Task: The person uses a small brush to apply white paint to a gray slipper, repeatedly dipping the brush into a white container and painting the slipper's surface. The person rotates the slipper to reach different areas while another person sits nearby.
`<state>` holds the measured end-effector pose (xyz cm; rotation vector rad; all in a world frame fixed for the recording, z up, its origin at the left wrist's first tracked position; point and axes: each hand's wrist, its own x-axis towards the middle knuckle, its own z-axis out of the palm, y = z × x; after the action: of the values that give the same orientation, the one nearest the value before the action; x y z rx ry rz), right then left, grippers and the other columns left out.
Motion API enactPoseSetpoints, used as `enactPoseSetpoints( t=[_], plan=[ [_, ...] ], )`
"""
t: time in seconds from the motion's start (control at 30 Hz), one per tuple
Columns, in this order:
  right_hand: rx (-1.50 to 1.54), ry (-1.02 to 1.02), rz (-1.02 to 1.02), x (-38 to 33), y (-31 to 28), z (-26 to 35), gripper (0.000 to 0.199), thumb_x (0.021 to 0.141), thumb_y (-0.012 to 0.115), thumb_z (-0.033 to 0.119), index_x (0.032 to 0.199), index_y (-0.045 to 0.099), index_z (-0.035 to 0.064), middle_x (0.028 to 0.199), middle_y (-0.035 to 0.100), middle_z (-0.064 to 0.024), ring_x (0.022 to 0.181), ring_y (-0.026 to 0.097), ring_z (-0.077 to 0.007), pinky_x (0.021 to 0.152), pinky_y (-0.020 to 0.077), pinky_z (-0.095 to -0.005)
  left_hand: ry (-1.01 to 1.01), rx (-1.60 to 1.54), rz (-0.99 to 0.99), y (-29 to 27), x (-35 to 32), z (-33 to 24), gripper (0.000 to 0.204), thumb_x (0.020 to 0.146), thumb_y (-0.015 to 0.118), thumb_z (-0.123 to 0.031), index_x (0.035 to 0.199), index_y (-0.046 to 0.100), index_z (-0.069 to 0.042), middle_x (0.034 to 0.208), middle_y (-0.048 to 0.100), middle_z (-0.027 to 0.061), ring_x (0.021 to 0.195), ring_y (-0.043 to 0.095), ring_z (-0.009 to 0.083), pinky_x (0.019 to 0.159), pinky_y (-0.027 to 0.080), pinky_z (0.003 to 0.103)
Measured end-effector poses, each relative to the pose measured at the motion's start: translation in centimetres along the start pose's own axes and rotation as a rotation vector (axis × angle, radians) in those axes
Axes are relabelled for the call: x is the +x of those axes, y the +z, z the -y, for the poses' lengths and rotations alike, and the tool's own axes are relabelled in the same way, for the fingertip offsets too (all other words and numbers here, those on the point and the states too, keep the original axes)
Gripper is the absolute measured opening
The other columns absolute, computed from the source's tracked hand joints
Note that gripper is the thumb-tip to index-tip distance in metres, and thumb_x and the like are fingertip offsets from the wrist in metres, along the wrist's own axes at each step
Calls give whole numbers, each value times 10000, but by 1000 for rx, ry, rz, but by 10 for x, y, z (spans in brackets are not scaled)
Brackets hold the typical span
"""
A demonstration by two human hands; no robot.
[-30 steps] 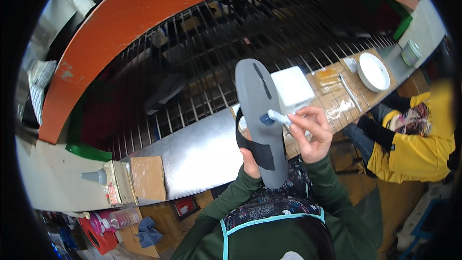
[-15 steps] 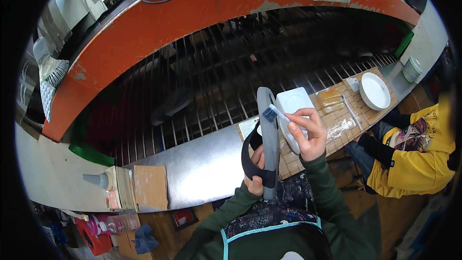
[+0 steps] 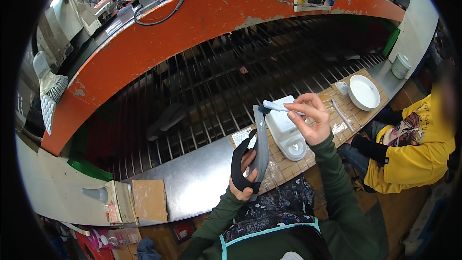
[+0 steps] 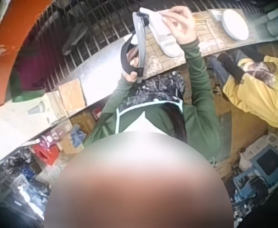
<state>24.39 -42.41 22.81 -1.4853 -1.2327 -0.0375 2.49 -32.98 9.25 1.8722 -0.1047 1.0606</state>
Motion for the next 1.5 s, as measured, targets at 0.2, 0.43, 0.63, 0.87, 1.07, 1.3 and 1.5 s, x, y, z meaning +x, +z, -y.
enactPoseSetpoints(
  t=[0.2,0.43,0.63,0.87,1.07,1.3,1.5],
  plan=[
    [42,-77,79,3,-9,-4,178,811,687,32,984,730,36,993,570,-81,769,580,-115,632,463,-220,4,32,59,-11,3,-1,502,917,372,-611,1276,586,-331,1463,280,306,1340,341,451,1078,275,544],
    [35,-125,118,0,-16,-5,190,798,676,-6,976,731,31,982,573,-85,758,583,-120,624,460,-223,-70,43,113,-16,1,-6,553,919,390,-589,1392,455,-311,1428,339,299,1352,322,426,1096,248,540],
    [-21,-279,61,0,-15,-10,225,757,726,30,975,746,81,898,602,-66,627,587,-101,548,444,-218,-66,41,121,-16,3,-10,560,920,399,-591,1400,451,-306,1441,336,275,1352,334,400,1097,249,534],
    [-54,-264,51,-5,-16,-14,247,735,749,68,977,752,123,904,612,-39,596,530,-84,630,380,-244,-118,27,108,-12,4,-14,584,929,327,-626,1418,423,-320,1421,387,266,1347,347,405,1099,244,529],
    [-185,-316,43,-6,-20,-13,260,716,769,125,973,755,160,906,627,-8,624,513,-84,705,314,-275,-75,13,130,-14,5,-11,573,936,309,-605,1333,545,-265,1449,341,283,1359,315,434,1105,218,554],
    [-209,-322,61,-10,-19,-9,265,696,758,57,951,753,130,910,620,-38,733,531,-139,698,393,-282,-71,36,84,-10,9,-15,587,952,307,-595,1405,461,-256,1400,436,252,1305,414,394,1067,280,503],
    [-264,-343,70,-11,-18,-7,280,674,755,20,937,751,113,905,623,-59,789,550,-178,709,426,-293,-129,-9,69,-9,11,-18,661,941,299,-622,1408,454,-180,1393,440,252,1276,442,370,1058,310,468]
  ],
)
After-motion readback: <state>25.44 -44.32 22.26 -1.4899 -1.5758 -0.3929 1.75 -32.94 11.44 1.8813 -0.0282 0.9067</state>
